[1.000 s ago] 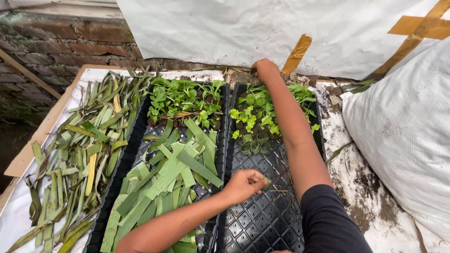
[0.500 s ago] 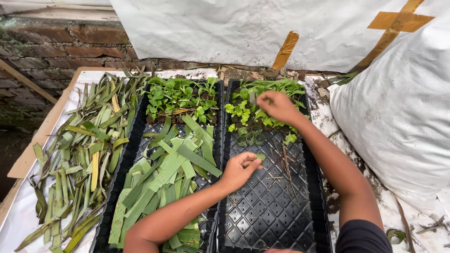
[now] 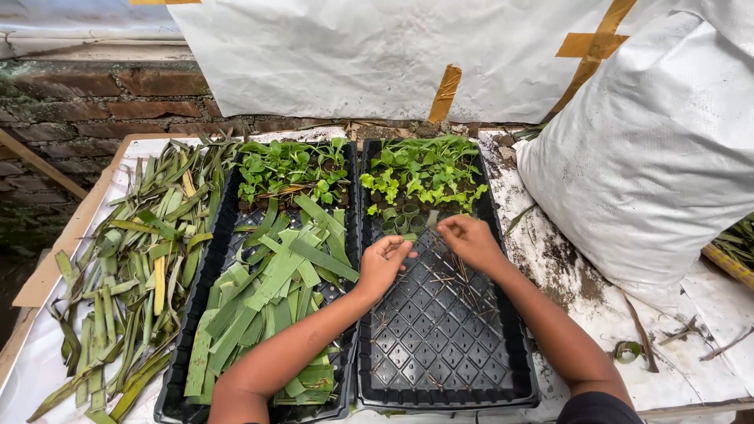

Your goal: Wrapping the stems of small seedlings with leaves for protection or grafting purposes.

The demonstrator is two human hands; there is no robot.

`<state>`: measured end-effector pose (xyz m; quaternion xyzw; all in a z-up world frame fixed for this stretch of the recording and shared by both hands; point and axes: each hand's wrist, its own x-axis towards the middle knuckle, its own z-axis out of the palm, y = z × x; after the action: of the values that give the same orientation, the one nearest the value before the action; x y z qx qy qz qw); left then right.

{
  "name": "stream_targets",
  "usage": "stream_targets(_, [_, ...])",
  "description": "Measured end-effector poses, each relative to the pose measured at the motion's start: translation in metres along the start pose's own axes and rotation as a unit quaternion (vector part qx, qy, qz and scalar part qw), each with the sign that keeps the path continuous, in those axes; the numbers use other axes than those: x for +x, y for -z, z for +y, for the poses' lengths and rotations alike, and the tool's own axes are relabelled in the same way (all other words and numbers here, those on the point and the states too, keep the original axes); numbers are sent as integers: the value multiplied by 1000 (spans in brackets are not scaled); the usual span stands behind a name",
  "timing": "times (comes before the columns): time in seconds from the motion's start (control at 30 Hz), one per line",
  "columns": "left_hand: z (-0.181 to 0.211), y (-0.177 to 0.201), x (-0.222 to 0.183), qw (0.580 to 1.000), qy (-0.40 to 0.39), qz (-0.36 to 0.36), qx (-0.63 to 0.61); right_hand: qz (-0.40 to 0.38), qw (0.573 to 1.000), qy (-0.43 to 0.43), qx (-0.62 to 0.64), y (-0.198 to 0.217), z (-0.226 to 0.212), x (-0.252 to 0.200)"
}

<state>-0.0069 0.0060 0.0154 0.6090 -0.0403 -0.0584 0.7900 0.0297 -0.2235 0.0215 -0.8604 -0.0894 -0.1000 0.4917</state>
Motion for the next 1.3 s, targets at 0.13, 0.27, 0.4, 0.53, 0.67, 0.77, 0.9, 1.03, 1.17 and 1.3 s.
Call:
stream_targets(0.13, [-16, 6, 3, 1000, -4, -10, 5, 166, 973, 11, -163, 50, 47, 2])
stream_targets(0.27, [-14, 7, 3, 999, -4, -36, 11, 217, 946, -58, -236, 99, 70, -1])
stream_targets(0.4, [-11, 6, 0, 999, -4, -45, 9, 102, 924, -98, -356, 104, 110, -13])
stream_targets(0.53, [-18, 7, 2, 999, -1, -43, 10, 46, 942, -111, -314, 94, 94, -30])
stream_targets(0.67, [-18, 7, 4, 999, 5, -50, 17, -11, 953, -117, -278, 94, 71, -40])
stream_targets(0.77, [-17, 7, 4, 998, 11, -53, 21, -39, 924, -74, -372, 97, 89, -44])
stream_targets(0.9, [-16, 7, 3, 998, 10, -54, 27, -73, 842, 8, -535, 96, 59, -57])
stream_targets(1.03, [-13, 6, 3, 998, 9, -52, 26, -28, 944, -28, -327, 107, 11, -49])
stream_targets(1.17, [-5, 5, 0, 998, 23, -56, 25, 81, 994, -50, 52, 90, -24, -46])
stream_targets(1.3, [-3, 3, -2, 998, 40, -58, 5, 29, 978, -43, 202, 40, -51, -43])
